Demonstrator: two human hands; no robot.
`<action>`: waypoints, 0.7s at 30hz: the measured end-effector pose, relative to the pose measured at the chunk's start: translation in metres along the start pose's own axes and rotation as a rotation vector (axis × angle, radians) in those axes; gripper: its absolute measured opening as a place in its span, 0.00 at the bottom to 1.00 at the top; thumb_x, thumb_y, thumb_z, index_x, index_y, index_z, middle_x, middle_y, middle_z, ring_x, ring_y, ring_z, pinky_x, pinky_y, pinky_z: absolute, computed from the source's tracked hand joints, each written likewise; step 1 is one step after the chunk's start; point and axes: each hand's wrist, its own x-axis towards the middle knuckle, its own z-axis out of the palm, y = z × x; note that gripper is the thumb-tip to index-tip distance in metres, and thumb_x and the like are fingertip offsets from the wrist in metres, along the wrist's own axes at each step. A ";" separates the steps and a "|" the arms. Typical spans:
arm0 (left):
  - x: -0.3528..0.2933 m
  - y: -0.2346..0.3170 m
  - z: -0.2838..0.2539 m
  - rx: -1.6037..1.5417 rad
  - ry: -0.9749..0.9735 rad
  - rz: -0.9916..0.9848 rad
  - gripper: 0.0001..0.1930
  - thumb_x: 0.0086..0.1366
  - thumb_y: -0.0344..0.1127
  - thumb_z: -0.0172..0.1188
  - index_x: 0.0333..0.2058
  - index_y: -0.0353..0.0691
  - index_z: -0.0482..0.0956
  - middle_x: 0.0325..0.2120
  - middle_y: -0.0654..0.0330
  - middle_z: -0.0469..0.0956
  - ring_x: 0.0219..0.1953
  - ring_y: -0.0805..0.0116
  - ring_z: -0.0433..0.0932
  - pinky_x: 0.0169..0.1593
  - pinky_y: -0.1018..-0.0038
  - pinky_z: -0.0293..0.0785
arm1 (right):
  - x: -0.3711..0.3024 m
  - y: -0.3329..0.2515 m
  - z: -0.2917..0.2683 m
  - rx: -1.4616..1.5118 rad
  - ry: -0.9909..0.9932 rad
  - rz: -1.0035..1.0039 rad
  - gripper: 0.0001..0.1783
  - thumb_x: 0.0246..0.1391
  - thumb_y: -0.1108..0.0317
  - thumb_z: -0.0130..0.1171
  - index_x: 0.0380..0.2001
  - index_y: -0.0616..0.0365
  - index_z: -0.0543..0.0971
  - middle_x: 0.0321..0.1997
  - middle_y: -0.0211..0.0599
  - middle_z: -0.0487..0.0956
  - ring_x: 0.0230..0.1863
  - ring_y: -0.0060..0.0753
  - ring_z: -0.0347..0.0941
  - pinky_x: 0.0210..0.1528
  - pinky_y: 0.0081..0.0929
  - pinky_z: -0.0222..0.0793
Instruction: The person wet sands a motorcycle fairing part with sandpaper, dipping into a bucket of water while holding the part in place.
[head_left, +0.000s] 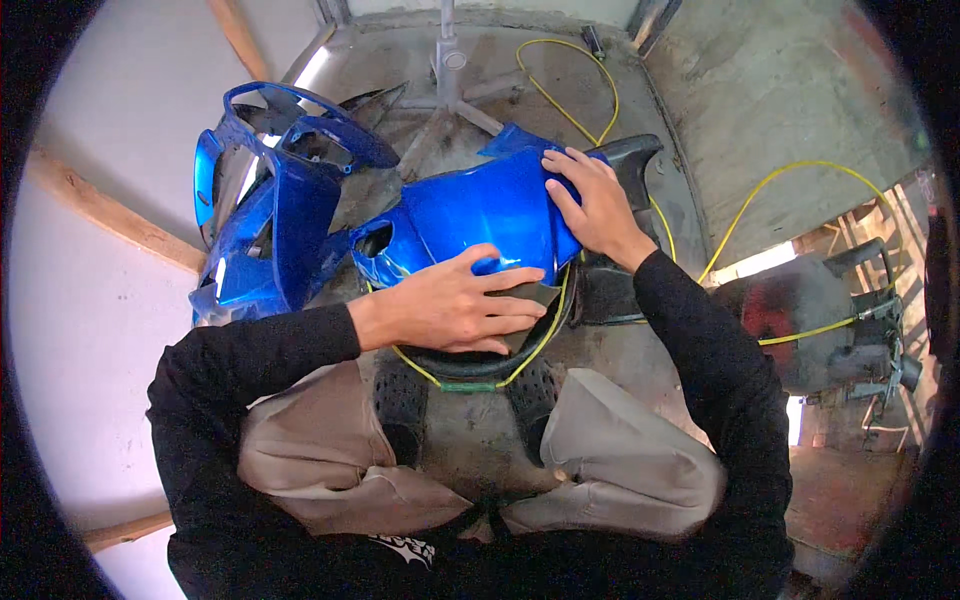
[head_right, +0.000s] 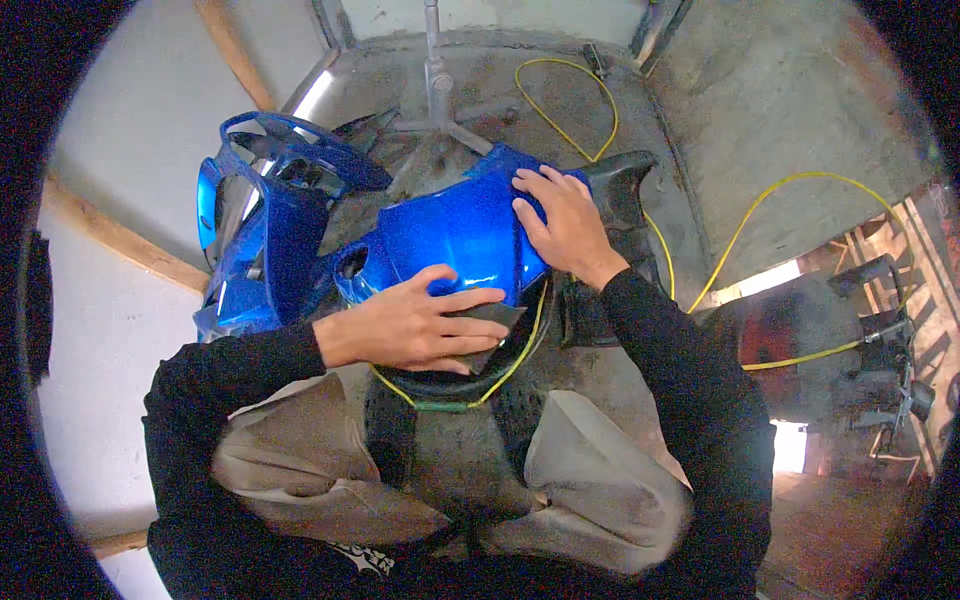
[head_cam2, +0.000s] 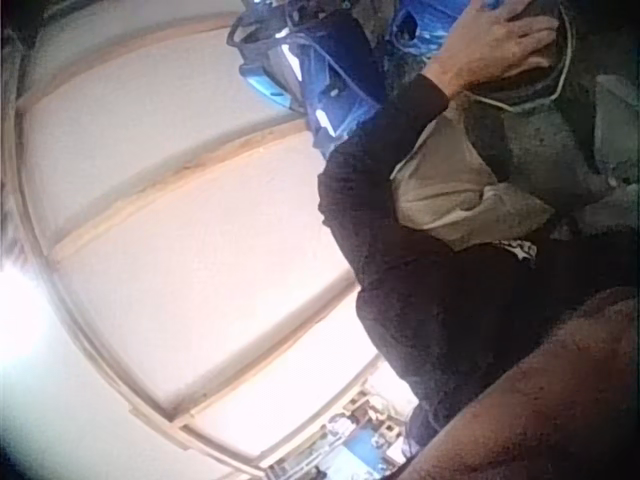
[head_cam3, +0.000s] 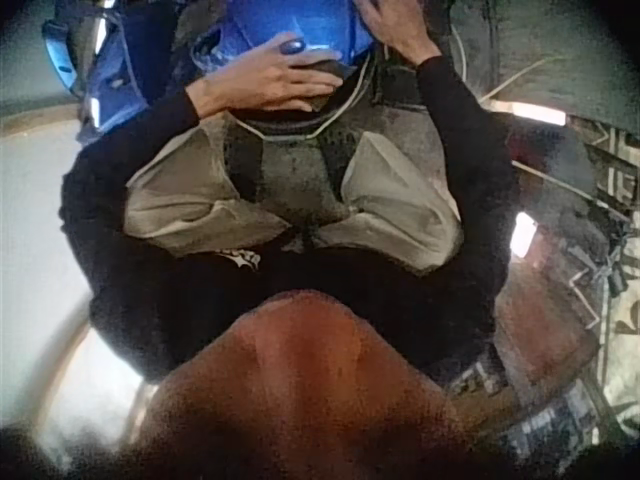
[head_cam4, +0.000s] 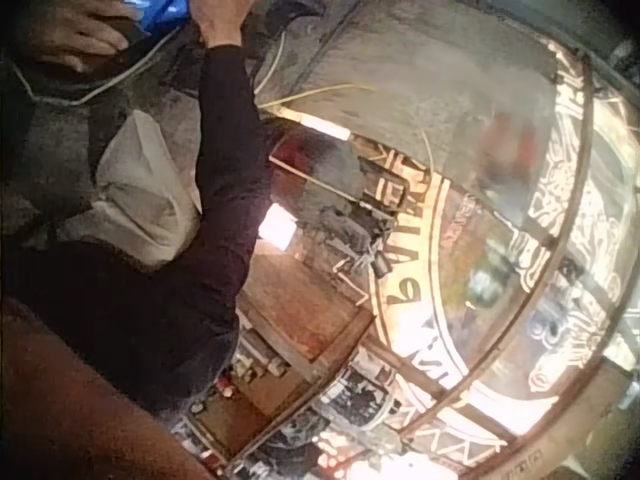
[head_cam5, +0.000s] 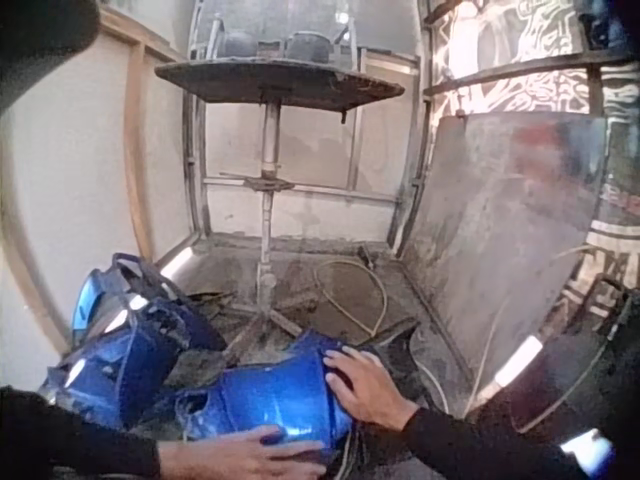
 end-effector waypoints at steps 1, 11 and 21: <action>0.006 -0.001 0.001 0.005 0.004 0.005 0.24 0.72 0.56 0.65 0.59 0.49 0.83 0.68 0.69 0.76 0.78 0.58 0.64 0.67 0.47 0.66 | 0.000 0.000 0.000 0.001 0.005 0.000 0.21 0.72 0.58 0.60 0.59 0.60 0.83 0.68 0.47 0.81 0.74 0.61 0.70 0.76 0.55 0.61; 0.021 -0.003 0.011 0.046 -0.023 -0.054 0.23 0.73 0.53 0.65 0.59 0.48 0.81 0.66 0.66 0.77 0.77 0.54 0.64 0.66 0.49 0.65 | 0.000 0.000 -0.003 0.013 -0.024 0.015 0.21 0.72 0.57 0.59 0.59 0.59 0.83 0.69 0.47 0.81 0.75 0.60 0.69 0.77 0.54 0.60; 0.000 0.005 0.007 0.032 0.098 0.001 0.20 0.72 0.53 0.66 0.54 0.48 0.85 0.59 0.70 0.83 0.75 0.58 0.69 0.64 0.51 0.68 | 0.001 0.001 0.002 -0.009 -0.016 0.012 0.22 0.72 0.57 0.59 0.60 0.59 0.82 0.69 0.47 0.81 0.74 0.61 0.70 0.77 0.54 0.60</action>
